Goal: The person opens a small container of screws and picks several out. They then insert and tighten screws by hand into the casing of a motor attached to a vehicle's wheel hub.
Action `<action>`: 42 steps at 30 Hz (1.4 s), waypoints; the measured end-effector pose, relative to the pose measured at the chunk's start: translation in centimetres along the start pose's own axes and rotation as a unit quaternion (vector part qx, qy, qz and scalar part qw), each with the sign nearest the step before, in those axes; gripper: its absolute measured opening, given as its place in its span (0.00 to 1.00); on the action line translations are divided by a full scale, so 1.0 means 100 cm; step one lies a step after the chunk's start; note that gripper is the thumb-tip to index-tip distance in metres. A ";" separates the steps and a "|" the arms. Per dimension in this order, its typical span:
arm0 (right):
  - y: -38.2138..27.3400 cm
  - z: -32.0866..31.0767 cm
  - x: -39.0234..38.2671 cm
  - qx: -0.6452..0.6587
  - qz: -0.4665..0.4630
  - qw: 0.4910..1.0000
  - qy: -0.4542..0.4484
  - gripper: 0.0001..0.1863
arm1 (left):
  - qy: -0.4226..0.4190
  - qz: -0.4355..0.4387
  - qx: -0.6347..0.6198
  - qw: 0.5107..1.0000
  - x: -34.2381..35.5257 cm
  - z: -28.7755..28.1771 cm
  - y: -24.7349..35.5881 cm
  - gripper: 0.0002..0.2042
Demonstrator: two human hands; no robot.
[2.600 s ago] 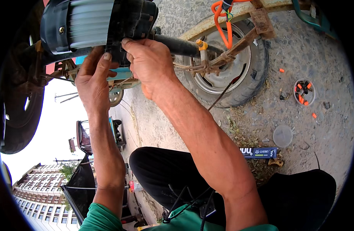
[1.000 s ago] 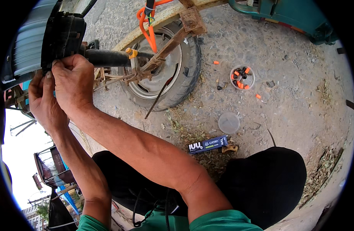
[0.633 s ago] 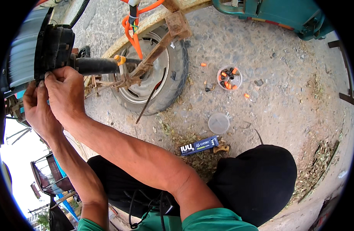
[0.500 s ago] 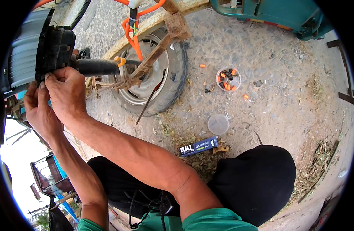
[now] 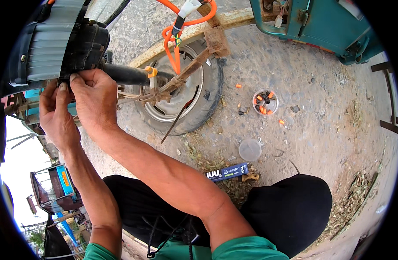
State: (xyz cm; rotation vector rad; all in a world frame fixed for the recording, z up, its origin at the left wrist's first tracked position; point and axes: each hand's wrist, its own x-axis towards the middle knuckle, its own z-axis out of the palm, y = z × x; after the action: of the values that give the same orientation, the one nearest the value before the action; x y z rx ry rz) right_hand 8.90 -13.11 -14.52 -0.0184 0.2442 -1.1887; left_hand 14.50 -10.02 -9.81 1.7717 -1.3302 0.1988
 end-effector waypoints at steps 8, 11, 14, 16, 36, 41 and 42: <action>-0.006 -0.010 -0.006 -0.045 0.052 0.998 0.004 0.12 | 0.013 -0.023 -0.095 0.995 -0.001 -0.005 0.002 0.17; -0.013 -0.020 -0.011 -0.058 0.084 0.995 0.001 0.16 | 0.044 -0.010 -0.144 0.989 -0.006 -0.017 -0.006 0.15; -0.025 -0.033 -0.015 -0.034 0.120 0.992 0.013 0.21 | 0.013 0.013 -0.102 0.995 -0.029 -0.022 0.002 0.10; -0.036 -0.034 -0.017 0.045 0.162 0.985 0.049 0.24 | -0.096 -0.003 -0.042 0.995 -0.043 -0.016 0.013 0.09; -0.040 -0.043 -0.023 0.091 0.090 0.992 -0.013 0.23 | -0.166 -0.095 -0.193 0.962 -0.058 0.005 0.011 0.07; -0.042 -0.045 -0.027 -0.019 0.080 0.995 -0.056 0.13 | -0.134 -0.081 -0.235 0.959 -0.042 -0.004 0.006 0.07; -0.042 -0.046 -0.027 -0.041 0.080 0.993 -0.079 0.13 | -0.139 -0.083 -0.237 0.958 -0.040 -0.006 0.006 0.07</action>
State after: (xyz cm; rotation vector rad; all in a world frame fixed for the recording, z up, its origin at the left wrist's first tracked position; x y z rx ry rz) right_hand 3.18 -11.64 -17.96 -0.1607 0.1524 -1.0115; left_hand 12.61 -6.83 -11.49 1.5177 -1.2786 -0.4458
